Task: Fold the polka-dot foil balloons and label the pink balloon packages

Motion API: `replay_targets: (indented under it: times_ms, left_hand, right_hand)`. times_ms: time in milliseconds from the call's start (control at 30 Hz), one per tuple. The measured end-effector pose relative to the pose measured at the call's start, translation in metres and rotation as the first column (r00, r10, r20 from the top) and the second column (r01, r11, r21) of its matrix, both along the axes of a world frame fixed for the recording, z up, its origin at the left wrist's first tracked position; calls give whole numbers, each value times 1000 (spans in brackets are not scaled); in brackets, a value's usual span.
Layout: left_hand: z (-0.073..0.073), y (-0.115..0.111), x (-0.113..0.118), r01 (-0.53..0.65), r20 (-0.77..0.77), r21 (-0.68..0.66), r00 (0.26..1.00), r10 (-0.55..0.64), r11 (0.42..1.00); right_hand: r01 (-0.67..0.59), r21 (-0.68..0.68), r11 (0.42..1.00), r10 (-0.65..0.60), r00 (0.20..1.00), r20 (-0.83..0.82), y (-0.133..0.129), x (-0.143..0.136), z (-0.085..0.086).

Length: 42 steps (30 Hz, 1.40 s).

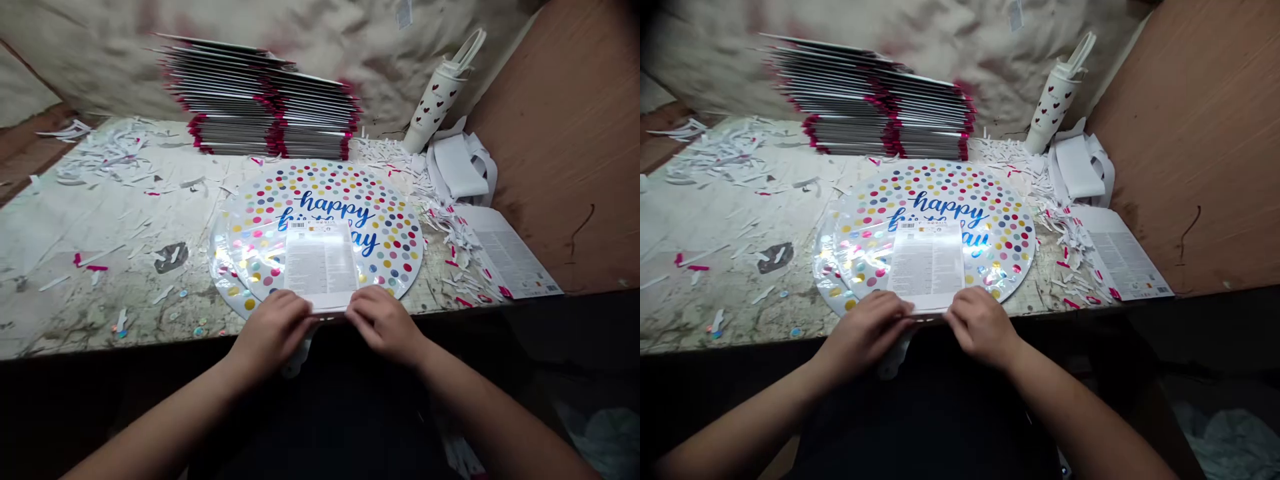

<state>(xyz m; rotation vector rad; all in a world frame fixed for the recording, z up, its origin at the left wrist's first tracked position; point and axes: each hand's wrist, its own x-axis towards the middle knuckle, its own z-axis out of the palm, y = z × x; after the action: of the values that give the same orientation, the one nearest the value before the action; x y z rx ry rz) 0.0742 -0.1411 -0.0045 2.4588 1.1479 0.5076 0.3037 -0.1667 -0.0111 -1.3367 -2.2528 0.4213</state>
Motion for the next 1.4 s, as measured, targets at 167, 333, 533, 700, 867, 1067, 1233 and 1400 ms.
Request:
replay_targets:
  times_ms: [167, 333, 533, 700, 867, 1067, 1233, 1400]
  left_hand:
    - [15, 33, 16, -169, -161, -239, 978, 132, 956]
    - [5, 25, -7, -167, -60, -76, 985, 163, 983]
    - [27, -22, -43, -107, 106, -622, 970, 219, 776]
    - [32, -17, -10, 209, 382, -920, 656, 651, 330]
    - [21, -4, 17, 289, 284, -936, 277, 918, 203]
    - [17, -11, 22, 512, 182, -856, 180, 967, 66]
    - [16, -13, 24, 346, 328, -914, 324, 888, 212]
    - [17, -12, 21, 200, 387, -922, 475, 790, 331]
  right_hand:
    - [148, -115, 982, -130, 980, 151, 29, -6, 13]
    - [-322, 36, 946, 300, 912, 280, 12, 1, 1]
    - [-302, 392, 869, 221, 946, 239, -27, 14, 7]
    - [-250, 547, 799, 128, 959, 251, -14, -16, 41]
    - [-212, 587, 782, 40, 955, 292, -7, -43, 38]
    - [-123, 374, 919, 127, 992, 13, -9, -34, 34]
    - [-98, 117, 988, 129, 947, -295, 7, -25, 29]
    - [-148, 90, 985, 169, 936, -308, 14, -32, 33]
